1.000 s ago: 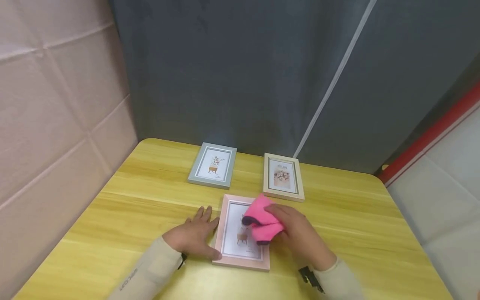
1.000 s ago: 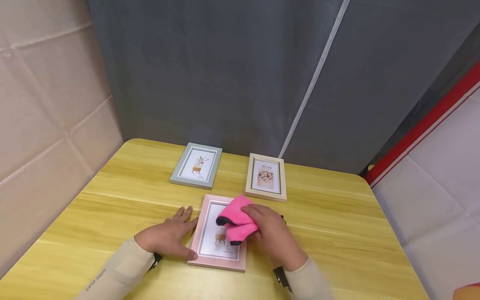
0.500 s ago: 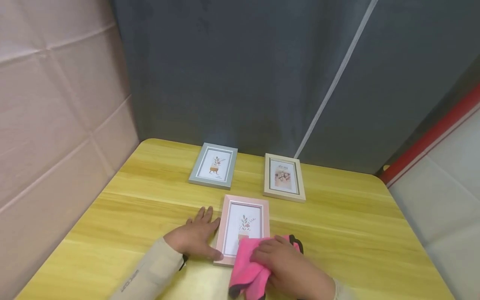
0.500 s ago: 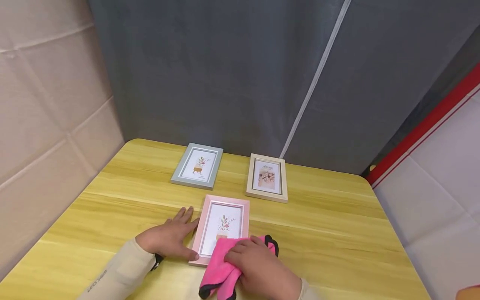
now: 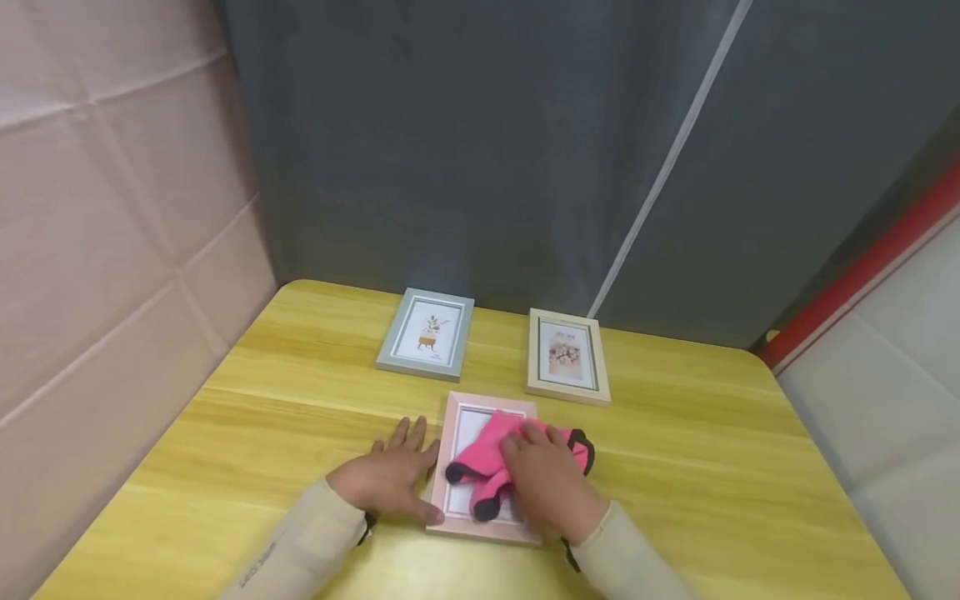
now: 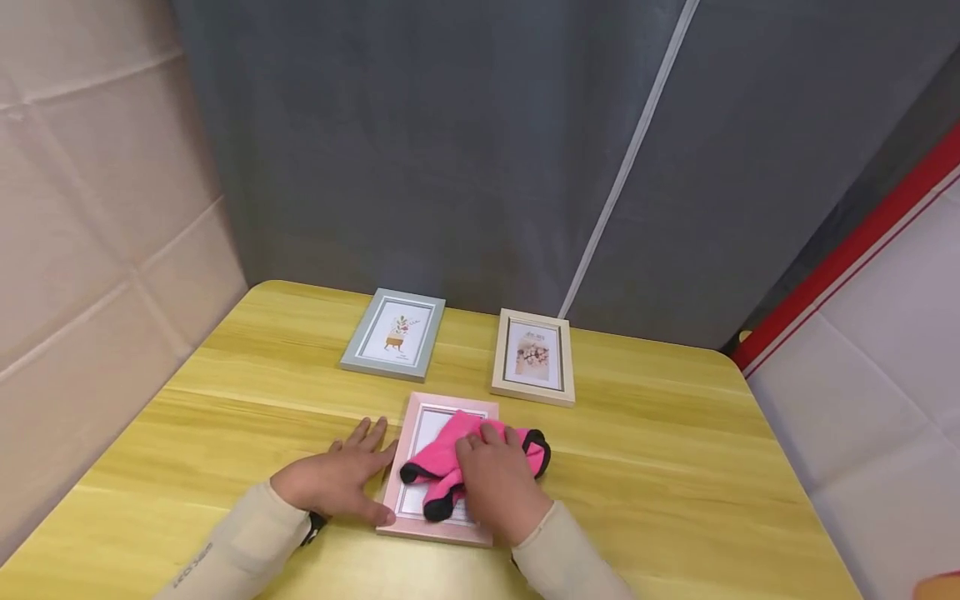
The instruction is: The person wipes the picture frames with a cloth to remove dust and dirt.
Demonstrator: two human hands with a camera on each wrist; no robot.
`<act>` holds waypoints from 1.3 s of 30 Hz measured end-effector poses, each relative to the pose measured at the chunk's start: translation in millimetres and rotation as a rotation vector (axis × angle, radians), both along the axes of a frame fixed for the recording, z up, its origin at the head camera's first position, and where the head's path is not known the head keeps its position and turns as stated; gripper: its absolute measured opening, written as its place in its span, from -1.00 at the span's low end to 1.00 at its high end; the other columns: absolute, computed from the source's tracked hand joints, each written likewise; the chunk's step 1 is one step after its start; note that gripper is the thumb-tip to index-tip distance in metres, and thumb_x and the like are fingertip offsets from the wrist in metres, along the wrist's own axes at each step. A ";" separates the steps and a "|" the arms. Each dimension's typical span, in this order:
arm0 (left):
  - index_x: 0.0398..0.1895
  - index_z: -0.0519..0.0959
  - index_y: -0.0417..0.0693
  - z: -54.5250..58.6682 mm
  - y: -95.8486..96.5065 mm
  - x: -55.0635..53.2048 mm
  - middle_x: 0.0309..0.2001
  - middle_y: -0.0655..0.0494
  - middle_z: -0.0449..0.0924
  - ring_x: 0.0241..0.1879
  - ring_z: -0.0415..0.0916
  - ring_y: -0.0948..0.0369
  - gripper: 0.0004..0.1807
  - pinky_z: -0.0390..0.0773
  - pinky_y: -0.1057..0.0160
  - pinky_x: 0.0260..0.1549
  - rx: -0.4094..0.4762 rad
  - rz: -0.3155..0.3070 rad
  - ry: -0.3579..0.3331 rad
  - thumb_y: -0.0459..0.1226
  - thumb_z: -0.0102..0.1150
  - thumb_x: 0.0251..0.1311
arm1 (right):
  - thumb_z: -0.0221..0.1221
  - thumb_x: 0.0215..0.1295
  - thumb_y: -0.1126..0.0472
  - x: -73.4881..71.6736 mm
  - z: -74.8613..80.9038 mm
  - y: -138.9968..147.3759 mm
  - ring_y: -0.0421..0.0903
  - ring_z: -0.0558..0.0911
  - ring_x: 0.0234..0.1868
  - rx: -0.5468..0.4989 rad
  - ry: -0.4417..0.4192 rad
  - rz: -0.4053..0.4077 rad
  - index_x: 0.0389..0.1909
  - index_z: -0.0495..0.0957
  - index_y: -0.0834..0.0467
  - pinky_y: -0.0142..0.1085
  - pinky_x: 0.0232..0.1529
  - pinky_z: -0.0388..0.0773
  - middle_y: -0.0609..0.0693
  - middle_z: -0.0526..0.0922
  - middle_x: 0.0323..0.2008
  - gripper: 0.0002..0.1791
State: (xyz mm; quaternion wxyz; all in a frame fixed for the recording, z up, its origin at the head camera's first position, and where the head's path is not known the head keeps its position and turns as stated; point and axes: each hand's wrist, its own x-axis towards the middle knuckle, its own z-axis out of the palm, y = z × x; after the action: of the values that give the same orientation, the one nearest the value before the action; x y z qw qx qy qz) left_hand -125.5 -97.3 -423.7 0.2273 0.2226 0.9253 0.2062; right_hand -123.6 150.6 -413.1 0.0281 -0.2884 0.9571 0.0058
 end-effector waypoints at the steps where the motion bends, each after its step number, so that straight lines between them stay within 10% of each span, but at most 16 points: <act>1: 0.49 0.20 -0.22 -0.4 0.1 0.0 0.54 -0.32 -0.25 0.50 -0.36 -0.27 0.13 -0.11 -0.40 0.31 -0.002 -0.002 -0.001 0.22 0.39 -0.05 | 0.33 0.15 0.25 -5.6 -0.3 -0.5 0.15 0.44 0.27 0.012 -0.004 -0.014 -0.01 0.55 0.12 0.24 0.25 0.31 0.05 0.65 0.05 -0.64; 6: 0.49 0.20 -0.21 -0.7 -0.6 -0.8 0.55 -0.28 -0.23 0.50 -0.35 -0.25 0.11 -0.10 -0.40 0.31 -0.006 -0.005 -0.001 0.22 0.37 -0.02 | 0.26 0.22 0.30 -21.5 -0.1 2.6 0.18 0.36 0.35 -0.024 -0.082 -0.030 0.14 0.52 0.11 0.23 0.31 0.22 0.07 0.60 0.16 -0.57; 13: 0.51 0.18 -0.19 -1.4 0.0 -1.6 0.56 -0.26 -0.24 0.51 -0.36 -0.24 0.12 -0.09 -0.40 0.31 -0.014 -0.026 0.014 0.27 0.31 -0.01 | 0.24 0.26 0.30 -25.0 -0.4 25.2 -0.04 0.50 0.22 -0.363 -0.068 0.053 0.03 0.59 -0.05 -0.02 0.32 0.31 -0.18 0.65 0.01 -0.66; 21: 0.50 0.18 -0.22 -1.3 1.3 -0.8 0.55 -0.28 -0.26 0.50 -0.39 -0.26 0.12 -0.14 -0.42 0.30 0.000 -0.014 -0.004 0.23 0.34 -0.01 | 0.26 0.19 0.36 16.7 21.4 29.2 -0.31 0.55 -0.17 -0.475 -0.051 0.329 -0.19 0.63 -0.12 -0.27 0.01 0.52 -0.36 0.60 -0.26 -0.71; 29: 0.48 0.22 -0.24 1.3 -1.3 -3.1 0.54 -0.31 -0.24 0.50 -0.39 -0.26 0.08 -0.16 -0.41 0.32 0.021 0.005 -0.031 0.14 0.42 -0.01 | 0.26 0.12 0.31 40.2 14.6 10.5 -0.17 0.57 -0.15 -0.206 -0.136 0.130 -0.36 0.52 -0.14 -0.17 -0.06 0.52 -0.32 0.55 -0.41 -0.76; 39: 0.47 0.25 -0.24 -2.6 0.3 -2.7 0.54 -0.30 -0.21 0.50 -0.36 -0.28 0.07 -0.13 -0.43 0.30 0.014 -0.012 0.000 0.17 0.41 -0.01 | 0.29 0.24 0.23 -11.2 -1.7 -0.4 0.20 0.36 0.35 -0.070 -0.071 -0.070 0.13 0.51 0.13 0.23 0.29 0.25 0.08 0.58 0.19 -0.58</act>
State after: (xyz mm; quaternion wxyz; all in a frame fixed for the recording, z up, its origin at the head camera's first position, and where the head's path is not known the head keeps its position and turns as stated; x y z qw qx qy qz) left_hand -128.3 -97.1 -426.2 0.2271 0.2298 0.9225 0.2114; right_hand -134.8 150.2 -414.8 0.0522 -0.2558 0.9645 -0.0389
